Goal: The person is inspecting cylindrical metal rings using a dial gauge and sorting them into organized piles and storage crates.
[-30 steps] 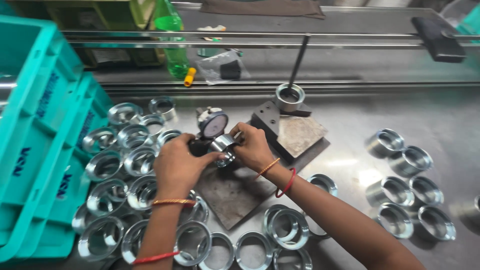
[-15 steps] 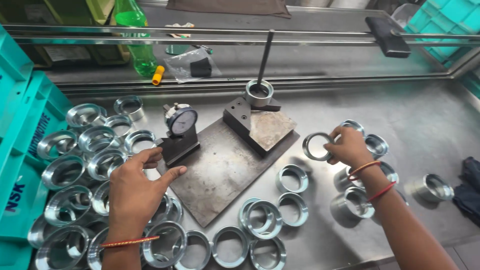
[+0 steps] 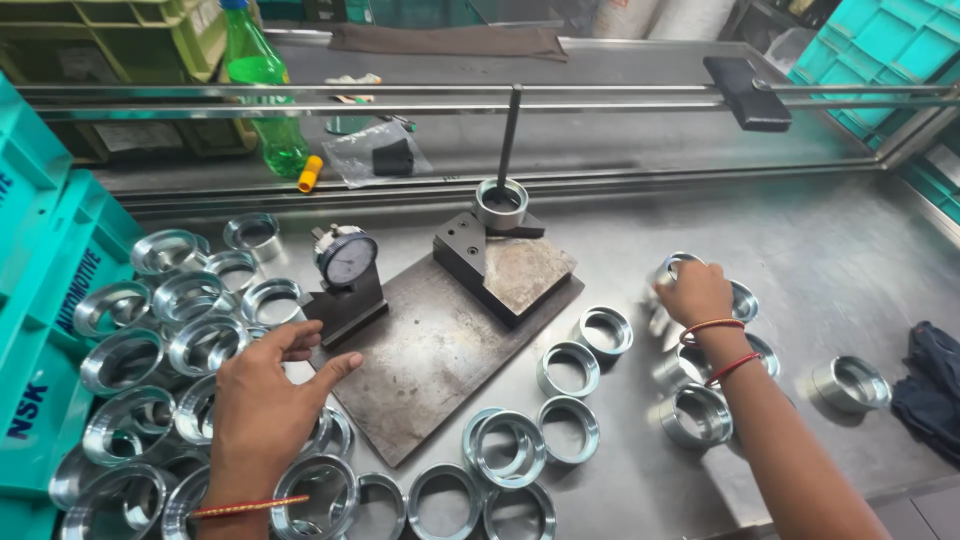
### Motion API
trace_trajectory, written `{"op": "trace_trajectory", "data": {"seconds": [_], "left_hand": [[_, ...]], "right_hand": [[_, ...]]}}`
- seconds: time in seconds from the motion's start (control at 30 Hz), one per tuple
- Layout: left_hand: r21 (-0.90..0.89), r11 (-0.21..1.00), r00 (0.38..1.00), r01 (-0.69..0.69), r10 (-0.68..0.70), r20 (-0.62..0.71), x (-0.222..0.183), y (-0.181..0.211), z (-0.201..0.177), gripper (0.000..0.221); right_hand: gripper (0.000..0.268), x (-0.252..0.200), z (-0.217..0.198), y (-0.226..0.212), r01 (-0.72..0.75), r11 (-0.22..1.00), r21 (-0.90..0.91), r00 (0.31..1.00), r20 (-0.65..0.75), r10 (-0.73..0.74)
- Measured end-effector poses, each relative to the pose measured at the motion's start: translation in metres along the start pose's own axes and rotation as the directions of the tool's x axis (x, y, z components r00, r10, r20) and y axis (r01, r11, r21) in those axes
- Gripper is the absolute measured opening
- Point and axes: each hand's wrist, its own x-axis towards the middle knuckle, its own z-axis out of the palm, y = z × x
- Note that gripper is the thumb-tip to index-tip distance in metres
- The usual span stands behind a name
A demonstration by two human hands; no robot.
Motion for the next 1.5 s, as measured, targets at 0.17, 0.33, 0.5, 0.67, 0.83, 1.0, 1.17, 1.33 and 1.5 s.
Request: {"op": "trace_trajectory", "data": {"seconds": [0.17,0.33,0.5,0.67,0.83,1.0,1.17,1.33,1.5], "left_hand": [[-0.036,0.998,0.998,0.056,-0.056,-0.003,0.000,-0.004,-0.005,0.064],[-0.037,0.997,0.998,0.064,-0.065,-0.020,0.001,-0.004,-0.008,0.061],[-0.035,0.995,0.995,0.096,-0.095,0.025,0.008,-0.007,0.001,0.059],[-0.051,0.999,0.980,0.007,0.003,0.197,0.011,-0.011,0.002,0.059],[0.010,0.997,0.970,-0.079,0.074,0.230,0.015,-0.029,0.000,0.055],[0.070,0.996,0.991,-0.063,0.055,0.121,0.023,-0.044,-0.003,0.041],[0.096,0.991,0.996,-0.093,0.092,0.020,0.030,-0.053,0.004,0.036],[0.109,0.993,0.999,-0.047,0.046,0.016,0.034,-0.043,0.004,0.035],[0.134,0.991,0.999,0.024,-0.028,0.025,0.036,-0.030,0.003,0.045]], "right_hand": [[0.025,0.016,0.025,0.014,-0.075,0.965,-0.251,0.965,0.225,0.133],[0.032,0.037,0.007,0.028,-0.259,0.875,0.408,0.922,0.375,0.098],[0.036,-0.009,-0.067,-0.098,-0.388,0.518,0.762,0.836,0.528,-0.150],[0.038,-0.053,-0.092,-0.230,0.052,0.417,0.908,0.605,0.303,-0.736],[0.046,-0.067,-0.037,-0.315,0.126,0.368,0.921,0.546,0.245,-0.801],[0.051,-0.077,-0.004,-0.355,0.015,0.346,0.938,0.636,0.258,-0.728],[0.040,-0.081,0.014,-0.366,-0.121,0.336,0.934,0.776,0.300,-0.554],[0.030,-0.078,0.023,-0.364,-0.164,0.320,0.933,0.809,0.313,-0.497],[0.019,-0.067,0.032,-0.360,-0.198,0.326,0.925,0.818,0.339,-0.465]]}}
